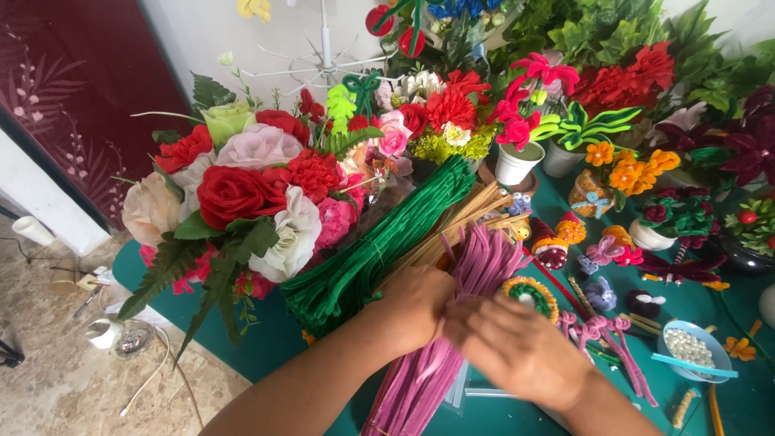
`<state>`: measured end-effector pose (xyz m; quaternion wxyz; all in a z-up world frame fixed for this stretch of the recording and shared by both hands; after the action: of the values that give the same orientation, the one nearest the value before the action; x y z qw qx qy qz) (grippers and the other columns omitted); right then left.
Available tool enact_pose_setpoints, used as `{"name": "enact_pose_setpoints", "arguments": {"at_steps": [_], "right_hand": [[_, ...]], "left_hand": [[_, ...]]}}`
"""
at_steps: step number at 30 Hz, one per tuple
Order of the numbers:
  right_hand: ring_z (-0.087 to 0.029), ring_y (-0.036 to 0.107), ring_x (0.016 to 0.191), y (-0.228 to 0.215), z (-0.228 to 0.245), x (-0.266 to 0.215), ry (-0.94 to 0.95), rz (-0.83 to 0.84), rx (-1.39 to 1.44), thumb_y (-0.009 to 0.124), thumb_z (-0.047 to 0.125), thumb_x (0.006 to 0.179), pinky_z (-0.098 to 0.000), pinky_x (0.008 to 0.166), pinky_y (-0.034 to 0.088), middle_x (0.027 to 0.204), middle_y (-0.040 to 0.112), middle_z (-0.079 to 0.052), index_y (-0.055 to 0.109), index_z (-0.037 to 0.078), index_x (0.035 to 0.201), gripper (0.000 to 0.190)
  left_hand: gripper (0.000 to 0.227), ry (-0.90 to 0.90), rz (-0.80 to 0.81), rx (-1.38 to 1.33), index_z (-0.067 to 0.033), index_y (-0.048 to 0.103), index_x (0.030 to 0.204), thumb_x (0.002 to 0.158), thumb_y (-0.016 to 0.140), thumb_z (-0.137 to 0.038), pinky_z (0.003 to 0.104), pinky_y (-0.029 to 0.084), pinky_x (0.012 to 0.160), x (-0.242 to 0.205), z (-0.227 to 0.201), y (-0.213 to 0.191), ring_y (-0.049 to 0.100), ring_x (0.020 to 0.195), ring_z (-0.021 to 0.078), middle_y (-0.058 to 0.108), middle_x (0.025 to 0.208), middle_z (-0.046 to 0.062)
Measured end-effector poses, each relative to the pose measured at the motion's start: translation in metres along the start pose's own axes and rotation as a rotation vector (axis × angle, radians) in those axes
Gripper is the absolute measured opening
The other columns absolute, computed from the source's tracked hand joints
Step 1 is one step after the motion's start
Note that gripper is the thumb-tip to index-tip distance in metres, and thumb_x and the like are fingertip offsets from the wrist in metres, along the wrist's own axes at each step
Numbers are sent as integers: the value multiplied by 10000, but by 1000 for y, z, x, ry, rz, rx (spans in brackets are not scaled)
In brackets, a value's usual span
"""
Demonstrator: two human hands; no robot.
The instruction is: The person crafts small pink artificial flowers by manipulating thin pink material around a white rod and securing it to a stem.
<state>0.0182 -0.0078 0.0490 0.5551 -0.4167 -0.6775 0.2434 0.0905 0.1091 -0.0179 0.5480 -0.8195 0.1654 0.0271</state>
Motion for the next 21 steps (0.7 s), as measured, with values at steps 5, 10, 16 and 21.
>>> {"name": "enact_pose_setpoints", "arguments": {"at_steps": [5,10,16,21], "right_hand": [[-338,695,1161,-40,27,20,-96,-35,-26,525,115,1067,-419,912,501,1208,707,-201,669,18,1115,180],[-342,712,1196,-70,41,39,-95,-61,9,531,125,1073,-399,848,534,1225,714,-177,657,59,1136,155],[-319,694,1063,-104,7,28,37,-24,-26,419,156,1056,-459,863,535,1115,699,-78,636,82,1072,230],[-264,679,642,-139,-61,-62,620,177,-485,691,51,690,-466,542,533,872,775,73,786,254,829,264]], "left_hand": [[331,26,52,152,-108,647,683,962,469,-115,418,545,576,1,-7,2,704,732,319,715,778,106],[184,13,-10,204,-120,714,829,933,565,-152,468,588,649,20,4,17,728,845,365,732,871,106],[222,106,-67,114,-97,665,749,894,761,-235,472,529,663,-1,-6,2,680,767,307,705,796,104],[806,114,-18,158,-114,489,664,894,292,-861,293,399,559,-21,-19,-9,376,571,142,412,628,-10]]}}
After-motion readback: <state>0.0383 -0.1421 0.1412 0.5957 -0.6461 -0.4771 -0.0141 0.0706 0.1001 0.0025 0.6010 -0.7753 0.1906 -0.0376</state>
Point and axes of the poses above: each hand's wrist, its own x-axis towards the middle knuckle, its own y-axis out of the palm, z = x × y, the point moved 6 cm from there along x, towards the middle knuckle
